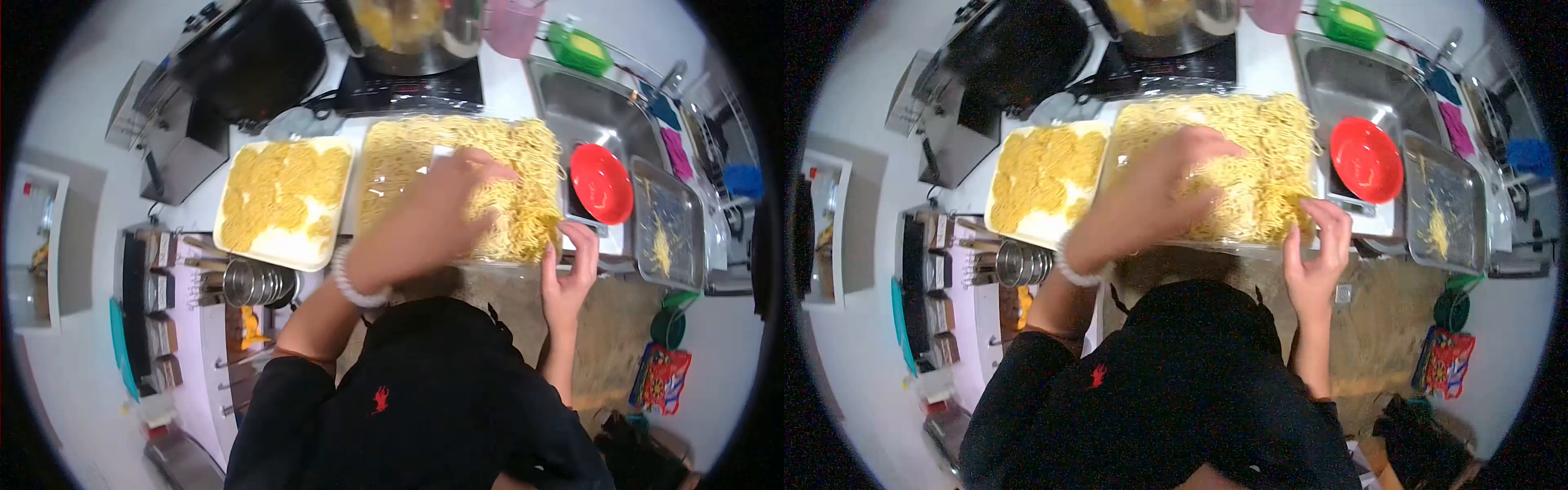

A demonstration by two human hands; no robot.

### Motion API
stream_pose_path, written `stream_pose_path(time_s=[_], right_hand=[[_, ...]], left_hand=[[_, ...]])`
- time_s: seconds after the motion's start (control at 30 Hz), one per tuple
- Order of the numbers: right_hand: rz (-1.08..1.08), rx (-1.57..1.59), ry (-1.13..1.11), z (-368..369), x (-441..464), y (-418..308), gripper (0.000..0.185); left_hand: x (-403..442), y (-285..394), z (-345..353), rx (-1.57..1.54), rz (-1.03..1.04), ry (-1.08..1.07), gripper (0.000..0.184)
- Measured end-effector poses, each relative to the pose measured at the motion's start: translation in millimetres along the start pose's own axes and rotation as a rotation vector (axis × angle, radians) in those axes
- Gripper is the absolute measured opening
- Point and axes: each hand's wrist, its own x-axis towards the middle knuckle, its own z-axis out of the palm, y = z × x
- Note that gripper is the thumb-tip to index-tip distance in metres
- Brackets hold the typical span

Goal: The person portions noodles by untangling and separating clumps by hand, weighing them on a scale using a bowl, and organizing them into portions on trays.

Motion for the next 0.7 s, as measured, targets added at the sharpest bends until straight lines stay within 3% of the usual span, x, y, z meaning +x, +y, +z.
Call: stream_pose_path(time_s=[0.07,0.13,0.3,0.4,0.6,0.67,0.7], right_hand=[[-0.015,-0.003,-0.002,3.4,2.4,1.1,0.029],[-0.004,0.001,0.012,4.7,3.0,3.2,0.029],[0.032,-0.045,0.072,1.5,1.7,11.1,0.025],[0.041,-0.068,0.083,5.7,-0.4,12.8,0.024],[-0.012,-0.117,0.097,21.9,8.0,-20.1,0.022],[-0.028,-0.119,0.108,27.7,8.8,-27.4,0.024],[-0.033,-0.118,0.113,30.4,8.2,-30.4,0.024]], left_hand=[[-20.5,-30.5,-42.6,0.071,-0.288,0.129,0.04],[-56.2,-75.9,-79.6,0.442,-0.402,0.248,0.041],[-158.3,-153.9,-109.8,0.591,-1.132,0.198,0.058],[-168.5,-162.5,-91.6,0.532,-1.081,0.291,0.063],[-192.7,-194.6,-97.1,0.634,-0.812,0.359,0.05],[-213.0,-213.6,-120.8,0.491,-0.857,0.432,0.048],[-183.8,-163.1,-133.6,0.281,-1.008,0.42,0.048]])
